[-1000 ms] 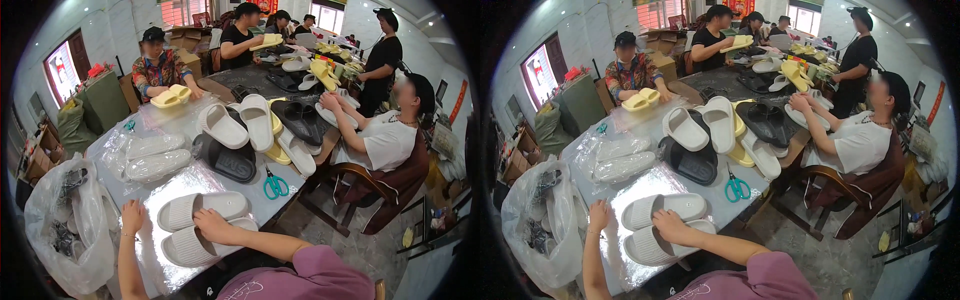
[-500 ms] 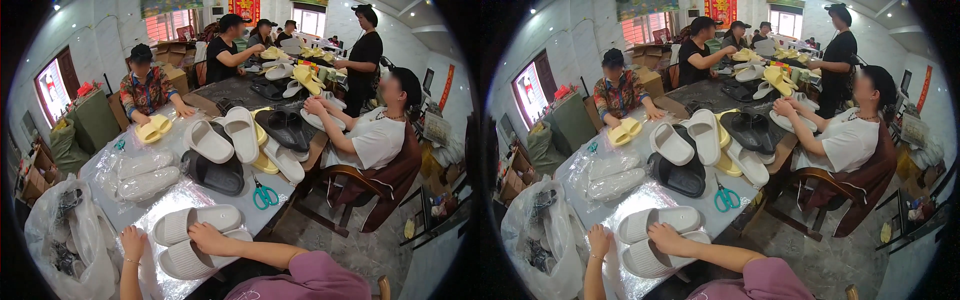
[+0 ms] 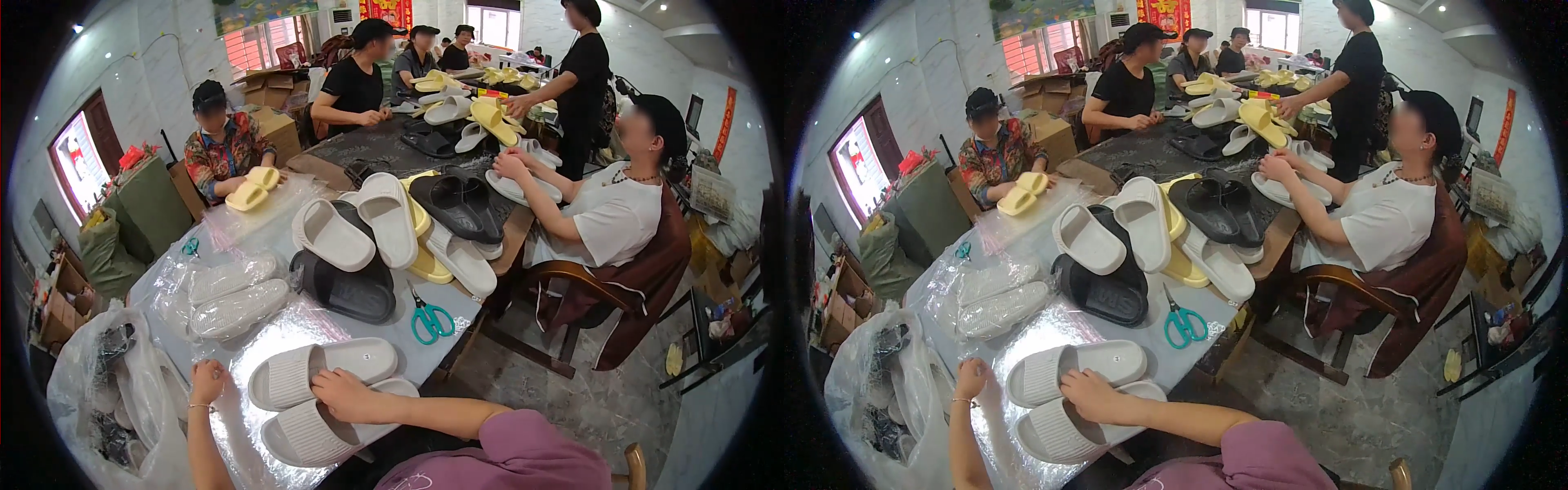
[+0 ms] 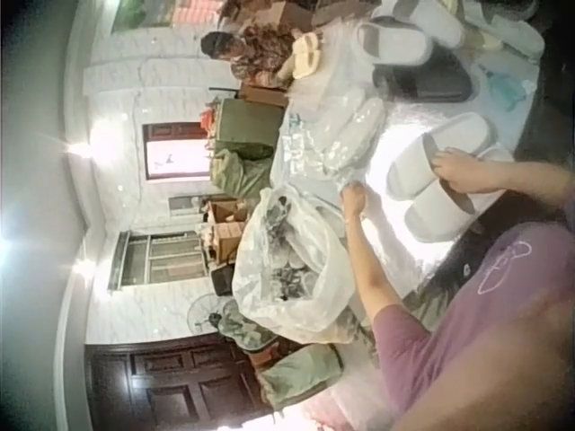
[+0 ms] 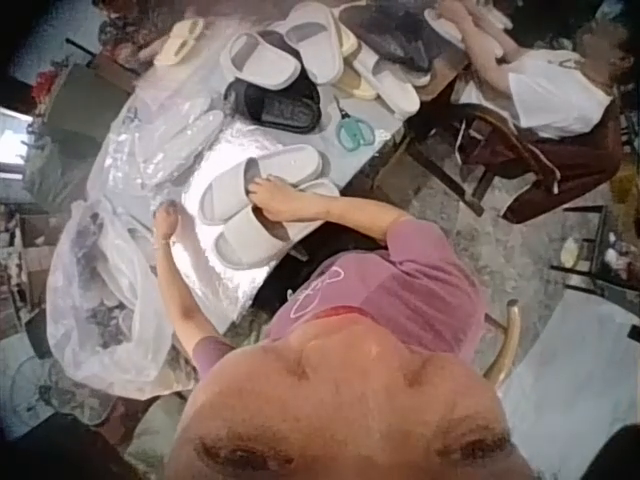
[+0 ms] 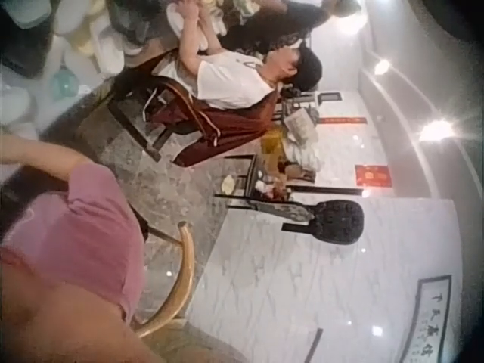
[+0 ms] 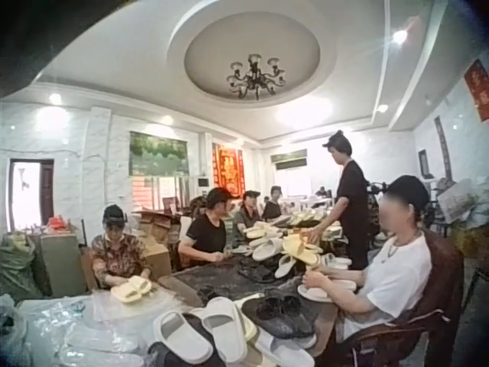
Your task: Sorting and inspecting pairs of slippers from a bag on a workshop table.
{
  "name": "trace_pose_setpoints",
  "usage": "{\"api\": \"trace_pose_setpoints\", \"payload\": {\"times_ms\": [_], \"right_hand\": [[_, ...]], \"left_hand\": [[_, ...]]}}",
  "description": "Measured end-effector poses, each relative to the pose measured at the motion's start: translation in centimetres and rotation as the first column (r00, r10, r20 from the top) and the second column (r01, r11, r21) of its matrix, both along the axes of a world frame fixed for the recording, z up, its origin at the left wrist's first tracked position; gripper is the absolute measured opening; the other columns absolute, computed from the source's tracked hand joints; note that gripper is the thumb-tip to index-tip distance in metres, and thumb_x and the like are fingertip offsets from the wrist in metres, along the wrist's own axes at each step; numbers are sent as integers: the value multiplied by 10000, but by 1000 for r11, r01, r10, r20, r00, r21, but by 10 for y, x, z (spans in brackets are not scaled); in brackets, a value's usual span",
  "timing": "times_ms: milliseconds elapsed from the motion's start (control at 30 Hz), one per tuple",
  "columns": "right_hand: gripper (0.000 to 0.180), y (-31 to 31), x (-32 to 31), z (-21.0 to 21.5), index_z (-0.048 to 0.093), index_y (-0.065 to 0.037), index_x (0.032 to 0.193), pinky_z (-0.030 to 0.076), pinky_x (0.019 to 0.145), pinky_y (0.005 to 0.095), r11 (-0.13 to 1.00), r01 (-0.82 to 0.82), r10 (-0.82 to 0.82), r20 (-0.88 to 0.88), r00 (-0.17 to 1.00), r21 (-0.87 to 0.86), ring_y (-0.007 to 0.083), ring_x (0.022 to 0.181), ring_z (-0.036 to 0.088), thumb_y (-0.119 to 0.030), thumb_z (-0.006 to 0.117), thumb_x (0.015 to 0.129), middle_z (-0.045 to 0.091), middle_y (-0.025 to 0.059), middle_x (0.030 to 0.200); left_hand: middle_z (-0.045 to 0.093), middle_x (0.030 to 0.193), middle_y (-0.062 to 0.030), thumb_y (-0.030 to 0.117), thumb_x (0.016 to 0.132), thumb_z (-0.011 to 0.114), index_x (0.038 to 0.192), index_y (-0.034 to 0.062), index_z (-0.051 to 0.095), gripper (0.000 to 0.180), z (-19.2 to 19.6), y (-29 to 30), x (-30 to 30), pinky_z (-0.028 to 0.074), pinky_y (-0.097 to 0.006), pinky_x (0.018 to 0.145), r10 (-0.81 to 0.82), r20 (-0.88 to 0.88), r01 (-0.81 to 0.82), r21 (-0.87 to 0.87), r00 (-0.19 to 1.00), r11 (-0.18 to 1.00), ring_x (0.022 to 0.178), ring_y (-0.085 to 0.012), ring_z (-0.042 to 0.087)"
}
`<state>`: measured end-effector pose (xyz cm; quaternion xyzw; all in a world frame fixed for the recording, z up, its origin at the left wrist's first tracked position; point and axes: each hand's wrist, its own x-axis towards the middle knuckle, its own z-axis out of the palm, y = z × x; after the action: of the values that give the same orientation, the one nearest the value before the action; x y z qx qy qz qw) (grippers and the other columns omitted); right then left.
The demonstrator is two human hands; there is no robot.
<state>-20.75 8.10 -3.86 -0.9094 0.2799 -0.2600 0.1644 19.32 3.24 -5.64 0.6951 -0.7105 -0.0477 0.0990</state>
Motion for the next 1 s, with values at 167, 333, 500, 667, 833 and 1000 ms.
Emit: {"api": "trace_pose_setpoints", "payload": {"times_ms": [167, 333, 500, 667, 833, 1000], "right_hand": [[228, -6, -2, -1, 564, -35, 916, 396, 811, 372, 1000, 17, -17, 27, 999, 14, 266, 985, 485, -61, 620, 697, 519, 85, 970], [235, -9, 17, 14, 566, -34, 921, 398, 814, 376, 999, -26, 26, 11, 1000, 40, 268, 986, 486, -63, 620, 693, 530, 90, 998], [231, -28, 42, 23, 563, -36, 924, 401, 816, 377, 989, -139, 141, 52, 989, -50, 267, 985, 490, -57, 607, 699, 526, 91, 996], [210, -46, 57, 8, 580, -49, 917, 395, 821, 375, 991, -130, 130, -6, 991, -6, 256, 992, 488, -72, 607, 709, 533, 82, 988], [238, -49, 66, -13, 577, -45, 939, 382, 845, 382, 982, -168, 167, -24, 986, -91, 260, 1007, 486, -134, 629, 724, 536, 85, 990], [276, -48, 60, -20, 568, -39, 946, 366, 869, 387, 977, -117, 121, 14, 993, -178, 262, 1022, 484, -195, 654, 736, 538, 88, 996]], "left_hand": [[599, 924, -71, 105, 735, 664, 1070, 114, 564, 350, 20, 14, -22, 386, -424, 862, 34, -156, -36, -10, 987, 999, 924, -270, 567], [543, 1139, -120, 74, 758, 659, 1254, 66, 473, 529, 42, 52, -58, 313, -475, 1008, 5, 70, 6, -162, 998, 987, 1097, -311, 498], [349, 1455, -162, 81, 854, 562, 1385, 5, 363, 572, 29, 129, -70, 171, -503, 1125, 160, 76, -147, -147, 984, 978, 1366, -353, 275], [261, 1501, -205, 163, 899, 494, 1404, -21, 339, 560, 5, 202, -96, 135, -516, 1135, 347, -117, -350, 0, 930, 937, 1387, -424, 187], [232, 1515, -204, 208, 909, 485, 1419, -30, 307, 590, -9, 210, -104, 110, -514, 1137, 377, -69, -380, -33, 924, 924, 1380, -449, 174], [219, 1524, -193, 244, 919, 474, 1424, -28, 297, 601, -12, 206, -110, 93, -501, 1142, 401, -51, -403, -24, 915, 915, 1377, -448, 181]]}}
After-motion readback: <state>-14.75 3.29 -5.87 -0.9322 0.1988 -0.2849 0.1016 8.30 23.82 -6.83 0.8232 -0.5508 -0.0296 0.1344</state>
